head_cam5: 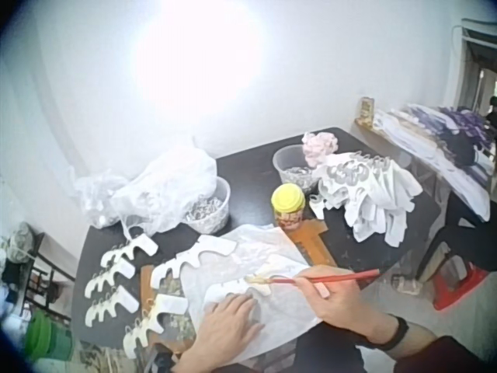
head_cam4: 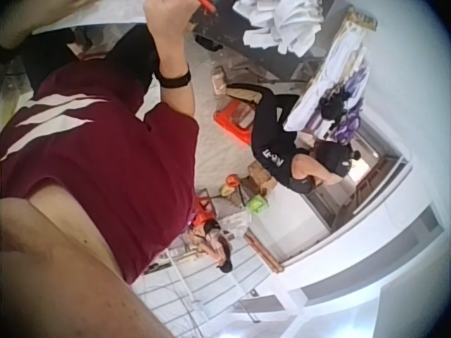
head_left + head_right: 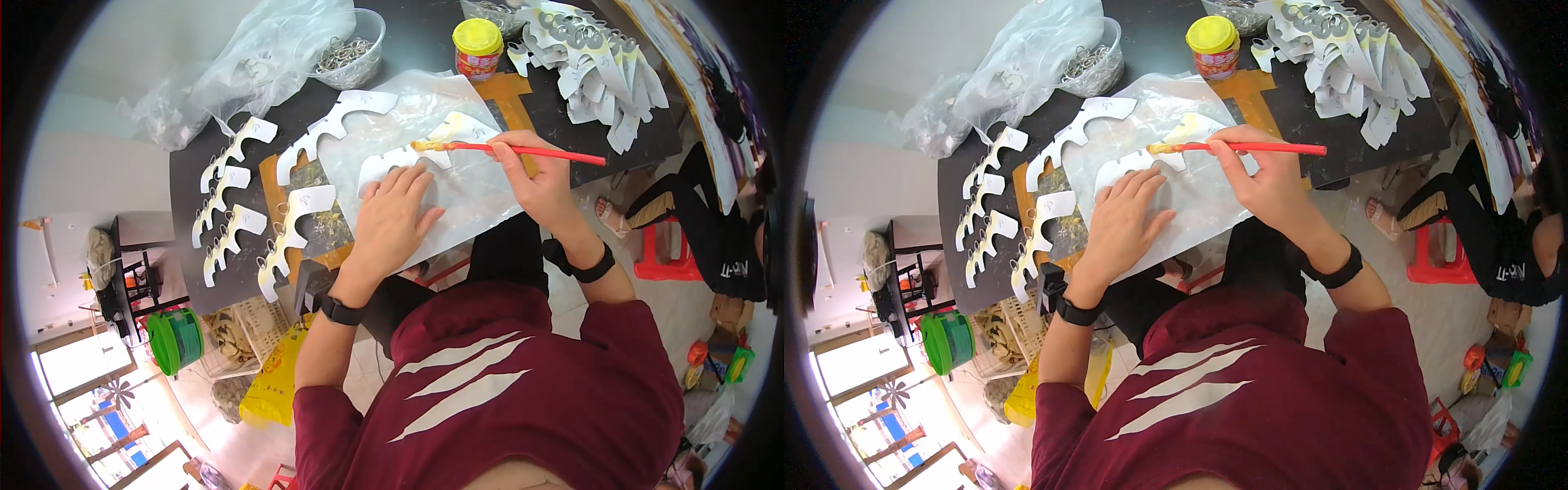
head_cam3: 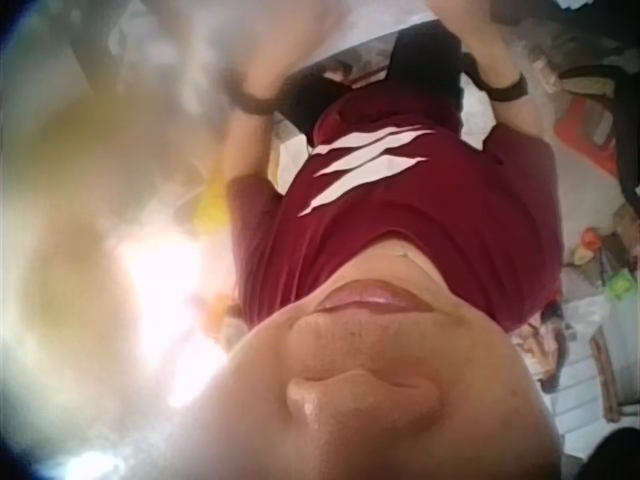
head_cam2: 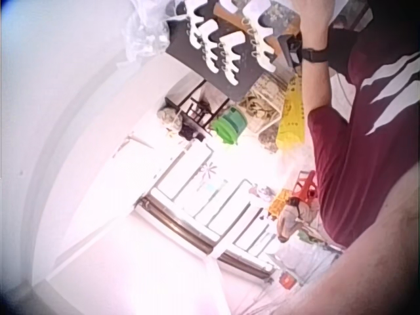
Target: Applying glue to white leather shoe upper components using a small brush.
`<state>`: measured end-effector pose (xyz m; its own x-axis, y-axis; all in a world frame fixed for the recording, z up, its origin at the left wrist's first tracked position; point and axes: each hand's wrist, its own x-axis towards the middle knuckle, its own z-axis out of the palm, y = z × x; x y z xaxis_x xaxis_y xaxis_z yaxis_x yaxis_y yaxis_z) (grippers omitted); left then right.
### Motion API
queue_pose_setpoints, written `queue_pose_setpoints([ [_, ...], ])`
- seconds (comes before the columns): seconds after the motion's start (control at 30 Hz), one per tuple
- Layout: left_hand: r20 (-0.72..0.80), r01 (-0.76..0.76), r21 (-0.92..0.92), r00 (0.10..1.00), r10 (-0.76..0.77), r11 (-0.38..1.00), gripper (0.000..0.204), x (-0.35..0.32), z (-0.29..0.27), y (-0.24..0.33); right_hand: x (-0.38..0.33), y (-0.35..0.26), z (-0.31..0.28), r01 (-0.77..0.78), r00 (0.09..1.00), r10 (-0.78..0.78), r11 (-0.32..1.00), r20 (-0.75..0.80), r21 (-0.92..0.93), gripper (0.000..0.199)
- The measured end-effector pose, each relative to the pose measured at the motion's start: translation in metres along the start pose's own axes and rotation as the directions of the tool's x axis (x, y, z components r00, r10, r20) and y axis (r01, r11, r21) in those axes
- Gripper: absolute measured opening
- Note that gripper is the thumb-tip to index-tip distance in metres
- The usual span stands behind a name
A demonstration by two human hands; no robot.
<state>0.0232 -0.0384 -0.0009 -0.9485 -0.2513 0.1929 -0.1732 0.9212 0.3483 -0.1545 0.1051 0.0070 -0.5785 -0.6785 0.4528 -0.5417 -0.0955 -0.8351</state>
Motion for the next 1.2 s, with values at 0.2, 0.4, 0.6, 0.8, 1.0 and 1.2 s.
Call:
queue_pose_setpoints([
  [0.2,0.004,0.001,0.019,1.0,-0.001,1.0,0.045,-0.001,0.001,0.0,0.002,0.003,-0.008,0.0,1.0,-0.001,1.0,-0.011,-0.022,0.009],
  [0.4,-0.018,0.002,0.028,1.0,-0.001,1.0,0.045,-0.002,0.004,-0.001,0.001,0.0,-0.002,0.016,0.999,-0.015,1.0,0.041,-0.002,0.009],
  [0.6,-0.024,-0.001,0.043,1.0,0.002,0.999,0.044,-0.002,0.004,0.0,0.002,0.003,-0.008,0.002,1.0,-0.002,1.0,0.004,0.003,0.009],
  [0.8,-0.012,0.0,0.056,1.0,0.0,0.998,0.045,-0.003,0.004,0.002,0.004,0.004,-0.005,0.02,1.0,-0.02,1.0,0.013,-0.014,0.009],
  [1.0,-0.035,0.001,0.009,0.999,0.0,1.0,0.049,-0.004,0.007,0.003,0.003,0.004,-0.008,0.013,1.0,-0.013,1.0,-0.005,0.016,0.01],
  [1.2,-0.038,0.037,-0.064,0.998,-0.04,0.997,0.052,-0.008,0.004,0.005,0.004,0.001,0.001,0.023,1.0,-0.023,1.0,0.001,-0.003,0.01],
])
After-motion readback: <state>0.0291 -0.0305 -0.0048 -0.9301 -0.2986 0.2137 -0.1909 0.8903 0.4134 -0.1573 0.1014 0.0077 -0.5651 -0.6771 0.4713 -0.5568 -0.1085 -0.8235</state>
